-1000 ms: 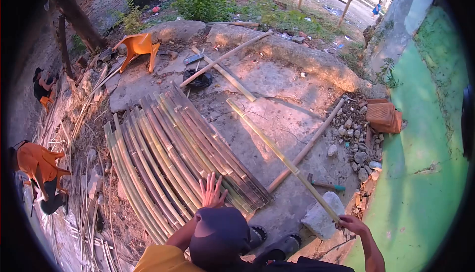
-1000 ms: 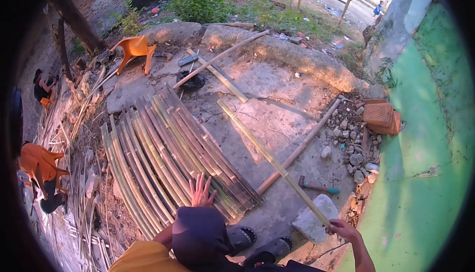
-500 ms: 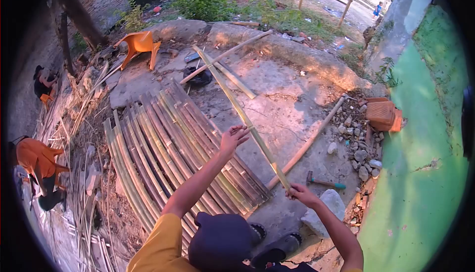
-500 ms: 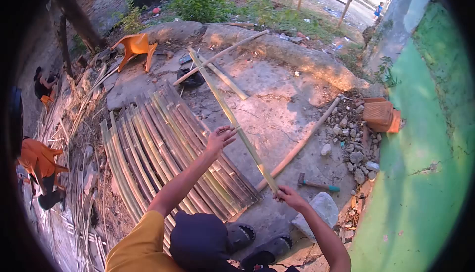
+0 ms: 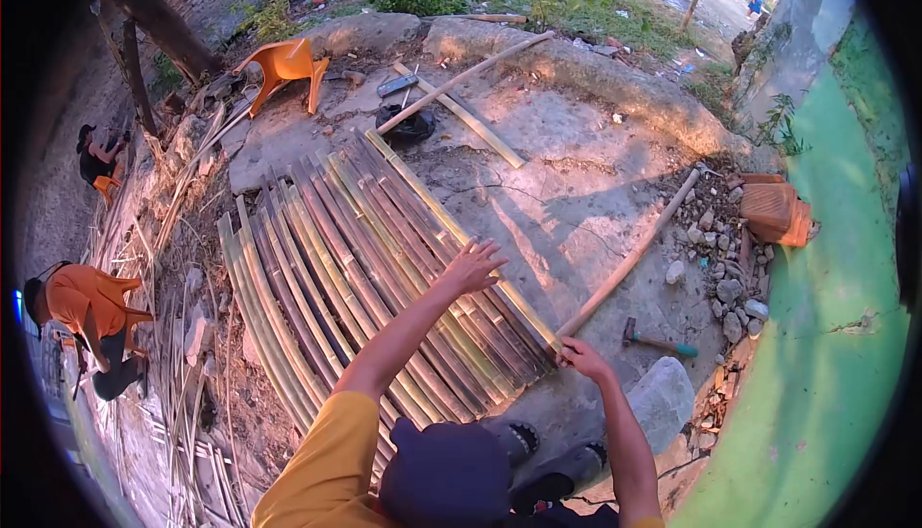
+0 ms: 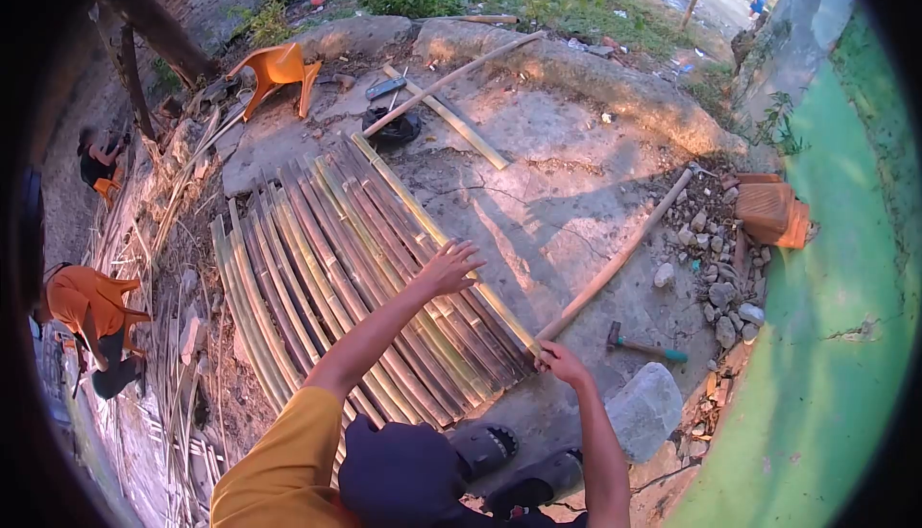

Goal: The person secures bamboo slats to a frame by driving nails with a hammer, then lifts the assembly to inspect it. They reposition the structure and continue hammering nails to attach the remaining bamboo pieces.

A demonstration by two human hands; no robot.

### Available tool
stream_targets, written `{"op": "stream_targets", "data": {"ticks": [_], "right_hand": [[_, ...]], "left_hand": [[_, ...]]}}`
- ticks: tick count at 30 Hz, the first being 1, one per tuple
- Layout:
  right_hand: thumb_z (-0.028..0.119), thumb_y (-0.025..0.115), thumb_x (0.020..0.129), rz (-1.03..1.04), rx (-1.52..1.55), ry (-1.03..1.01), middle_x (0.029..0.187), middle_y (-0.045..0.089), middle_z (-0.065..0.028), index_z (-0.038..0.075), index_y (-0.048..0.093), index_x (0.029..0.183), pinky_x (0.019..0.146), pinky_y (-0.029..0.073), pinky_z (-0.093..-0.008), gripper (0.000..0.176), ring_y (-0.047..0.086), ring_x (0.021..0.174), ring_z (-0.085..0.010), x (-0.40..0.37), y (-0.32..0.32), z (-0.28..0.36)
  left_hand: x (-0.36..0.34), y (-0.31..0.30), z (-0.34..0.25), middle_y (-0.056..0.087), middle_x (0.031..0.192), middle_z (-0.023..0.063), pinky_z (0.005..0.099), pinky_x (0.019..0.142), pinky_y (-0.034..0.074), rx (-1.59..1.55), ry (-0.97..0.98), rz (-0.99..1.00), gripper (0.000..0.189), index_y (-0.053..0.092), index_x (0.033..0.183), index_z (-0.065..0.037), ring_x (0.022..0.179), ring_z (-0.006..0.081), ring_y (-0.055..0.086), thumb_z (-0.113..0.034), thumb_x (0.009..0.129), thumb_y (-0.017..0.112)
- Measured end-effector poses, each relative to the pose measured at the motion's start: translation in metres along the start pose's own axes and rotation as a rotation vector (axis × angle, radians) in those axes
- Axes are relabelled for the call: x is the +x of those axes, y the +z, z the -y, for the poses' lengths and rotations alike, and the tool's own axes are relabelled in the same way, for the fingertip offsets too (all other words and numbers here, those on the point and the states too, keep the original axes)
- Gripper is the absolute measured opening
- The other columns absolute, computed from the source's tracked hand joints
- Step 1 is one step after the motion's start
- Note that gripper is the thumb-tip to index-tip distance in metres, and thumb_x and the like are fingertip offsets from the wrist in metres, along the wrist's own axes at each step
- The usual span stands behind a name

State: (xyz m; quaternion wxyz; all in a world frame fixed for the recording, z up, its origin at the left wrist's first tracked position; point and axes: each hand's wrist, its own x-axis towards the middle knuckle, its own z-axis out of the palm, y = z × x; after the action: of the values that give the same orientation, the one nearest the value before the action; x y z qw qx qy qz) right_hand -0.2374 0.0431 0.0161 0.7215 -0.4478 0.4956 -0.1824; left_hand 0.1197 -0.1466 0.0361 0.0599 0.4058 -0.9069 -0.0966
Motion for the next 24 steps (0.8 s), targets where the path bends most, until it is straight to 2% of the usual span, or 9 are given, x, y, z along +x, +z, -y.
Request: {"op": "stream_targets", "data": {"ticks": [1,2,3,4,6,11,14,16,24], "right_hand": [[0.01,0.051,0.109,0.0,0.003,0.004,0.098,0.066,-0.0028,0.004,0.062,0.129,0.073,0.051,-0.0259,0.024,0.059,0.08,-0.0106,0.001,0.003,-0.001],[0.007,0.054,0.106,-0.141,0.068,-0.026,0.099,0.068,-0.0048,0.004,0.062,0.127,0.073,0.053,-0.0272,0.022,0.064,0.081,-0.0124,0.003,0.008,-0.002],[0.003,0.056,0.104,-0.283,0.133,-0.054,0.1,0.07,-0.0069,0.003,0.062,0.125,0.073,0.055,-0.0284,0.022,0.068,0.082,-0.0141,0.006,0.014,-0.004],[0.003,0.056,0.104,-0.287,0.136,-0.049,0.1,0.07,-0.0069,0.003,0.062,0.125,0.073,0.055,-0.0284,0.022,0.068,0.082,-0.0141,0.012,0.02,-0.007],[0.0,0.065,0.098,-0.505,0.219,-0.099,0.099,0.072,-0.0101,0.002,0.064,0.121,0.074,0.059,-0.031,0.023,0.073,0.084,-0.0189,0.022,0.033,-0.013],[0.003,0.077,0.088,-0.777,-0.137,-0.242,0.097,0.074,-0.0101,0.001,0.076,0.105,0.077,0.06,-0.0316,0.018,0.075,0.084,-0.019,0.022,0.061,-0.006],[0.002,0.078,0.083,-0.886,-0.242,-0.198,0.095,0.075,-0.0121,0.003,0.08,0.099,0.078,0.059,-0.033,0.017,0.074,0.081,-0.0206,0.019,0.07,0.006],[0.001,0.079,0.08,-1.013,-0.4,-0.293,0.092,0.075,-0.0143,0.005,0.081,0.095,0.077,0.059,-0.0348,0.016,0.074,0.08,-0.0239,0.017,0.073,0.003],[0.0,0.081,0.078,-0.96,-0.335,-0.218,0.09,0.075,-0.0135,0.007,0.083,0.093,0.076,0.059,-0.0366,0.017,0.074,0.081,-0.0253,0.011,0.07,0.004]], "left_hand": [[0.003,0.008,0.004,0.05,0.153,0.0107,0.0552,0.127,0.024,-0.013,-0.01,0.093,0.056,0.057,0.145,-0.024,0.15,0.0315,0.039,-0.047,0.095,0.069],[0.006,0.017,0.007,0.053,0.149,0.0104,0.0561,0.127,0.024,-0.028,-0.02,0.184,0.053,0.06,0.14,-0.023,0.148,0.0319,0.042,-0.045,0.094,0.072],[0.008,0.02,0.009,0.053,0.149,0.0104,0.0561,0.127,0.024,-0.034,-0.018,0.186,0.053,0.06,0.14,-0.023,0.148,0.0319,0.042,-0.045,0.094,0.072],[0.008,0.021,0.013,0.056,0.143,0.0101,0.0569,0.127,0.025,-0.005,-0.018,0.157,0.049,0.062,0.134,-0.021,0.144,0.0322,0.045,-0.043,0.091,0.075],[0.01,0.021,0.023,0.06,0.134,0.0097,0.0582,0.126,0.026,-0.005,-0.011,0.116,0.045,0.064,0.124,-0.017,0.139,0.0327,0.049,-0.038,0.087,0.08],[0.006,-0.008,0.028,0.064,0.12,0.0101,0.0592,0.125,0.027,-0.194,-0.077,0.163,0.033,0.072,0.109,-0.015,0.13,0.0329,0.054,-0.038,0.086,0.081],[0.005,-0.003,0.032,0.065,0.117,0.0103,0.0592,0.125,0.027,-0.119,-0.077,0.153,0.031,0.073,0.108,-0.017,0.128,0.0331,0.055,-0.038,0.088,0.079],[0.004,0.003,0.029,0.065,0.115,0.0097,0.06,0.125,0.026,-0.132,-0.065,0.122,0.032,0.073,0.108,-0.017,0.128,0.0317,0.055,-0.041,0.089,0.077],[0.008,0.006,0.028,0.064,0.115,0.0107,0.0612,0.124,0.026,-0.116,-0.131,0.206,0.025,0.075,0.111,-0.018,0.127,0.0307,0.055,-0.038,0.098,0.069]]}}
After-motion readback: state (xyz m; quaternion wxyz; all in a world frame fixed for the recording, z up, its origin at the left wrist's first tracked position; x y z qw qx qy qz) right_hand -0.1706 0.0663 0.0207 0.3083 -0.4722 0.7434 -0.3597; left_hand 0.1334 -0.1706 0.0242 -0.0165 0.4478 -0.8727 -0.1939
